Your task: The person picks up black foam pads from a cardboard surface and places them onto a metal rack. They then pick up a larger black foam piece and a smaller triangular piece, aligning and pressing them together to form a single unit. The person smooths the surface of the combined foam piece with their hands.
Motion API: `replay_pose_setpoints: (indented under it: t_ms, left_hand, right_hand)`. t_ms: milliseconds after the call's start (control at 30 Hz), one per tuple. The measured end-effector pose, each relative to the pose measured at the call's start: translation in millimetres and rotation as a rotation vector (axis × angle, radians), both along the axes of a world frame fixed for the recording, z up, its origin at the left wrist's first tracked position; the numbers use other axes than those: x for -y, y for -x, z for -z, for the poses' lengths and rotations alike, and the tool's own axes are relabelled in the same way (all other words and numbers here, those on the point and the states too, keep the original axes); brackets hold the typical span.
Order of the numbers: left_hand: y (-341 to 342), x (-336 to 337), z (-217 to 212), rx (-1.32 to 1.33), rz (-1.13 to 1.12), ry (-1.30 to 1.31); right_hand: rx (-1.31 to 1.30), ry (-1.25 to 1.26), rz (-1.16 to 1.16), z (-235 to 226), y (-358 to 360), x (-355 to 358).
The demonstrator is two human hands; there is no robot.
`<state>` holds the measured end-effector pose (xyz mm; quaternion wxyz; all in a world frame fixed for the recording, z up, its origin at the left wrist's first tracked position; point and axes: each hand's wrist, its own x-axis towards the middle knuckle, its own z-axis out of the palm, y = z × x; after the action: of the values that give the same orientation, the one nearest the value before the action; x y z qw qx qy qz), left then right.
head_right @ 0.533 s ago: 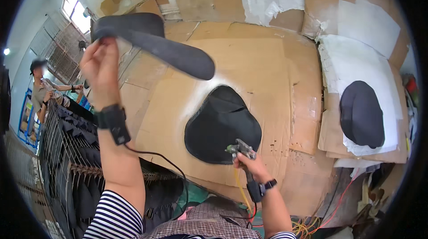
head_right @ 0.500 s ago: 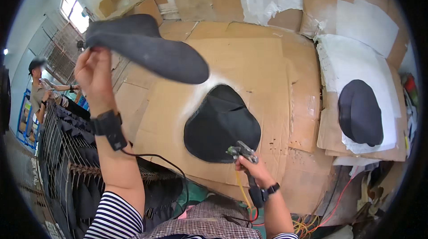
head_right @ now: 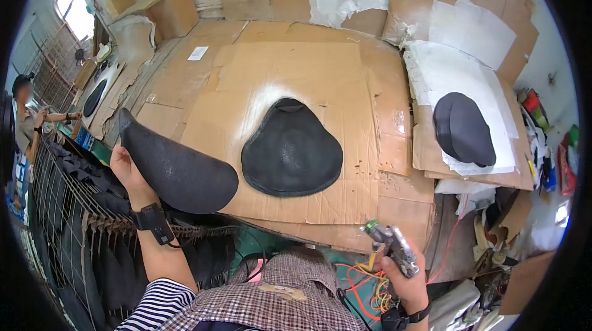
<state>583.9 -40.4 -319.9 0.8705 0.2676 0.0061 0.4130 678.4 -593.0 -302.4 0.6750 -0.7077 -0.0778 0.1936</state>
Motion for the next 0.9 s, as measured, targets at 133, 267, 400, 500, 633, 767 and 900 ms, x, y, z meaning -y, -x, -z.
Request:
replay_pose_setpoints:
  t_ms: [133, 267, 400, 500, 633, 767, 900]
  left_hand:
    - [23, -5, 14, 0.016, 0.037, 0.126]
    - [37, -5, 16, 0.011, 0.074, 0.099]
    - [47, -11, 23, 0.003, 0.053, 0.088]
    - [48, -25, 39, 0.01, 0.022, 0.103]
    - [49, -36, 48, 0.03, 0.014, 0.146]
    - [44, -18, 33, 0.068, 0.157, 0.131]
    - [46, -33, 47, 0.18, 0.312, 0.2]
  right_hand:
    - [0.066, 0.097, 0.12, -18, 28, 8]
    - [0.002, 0.151, 0.003, -25, 58, 19]
    - [-0.116, 0.042, -0.079, -27, 80, -12]
    - [-0.06, 0.009, -0.046, -21, 81, -33]
    - [0.023, -0.047, 0.147, -22, 78, -50]
    - [0.066, 0.011, 0.256, -29, 87, -37]
    - [0.128, 0.16, 0.278, -33, 103, -14]
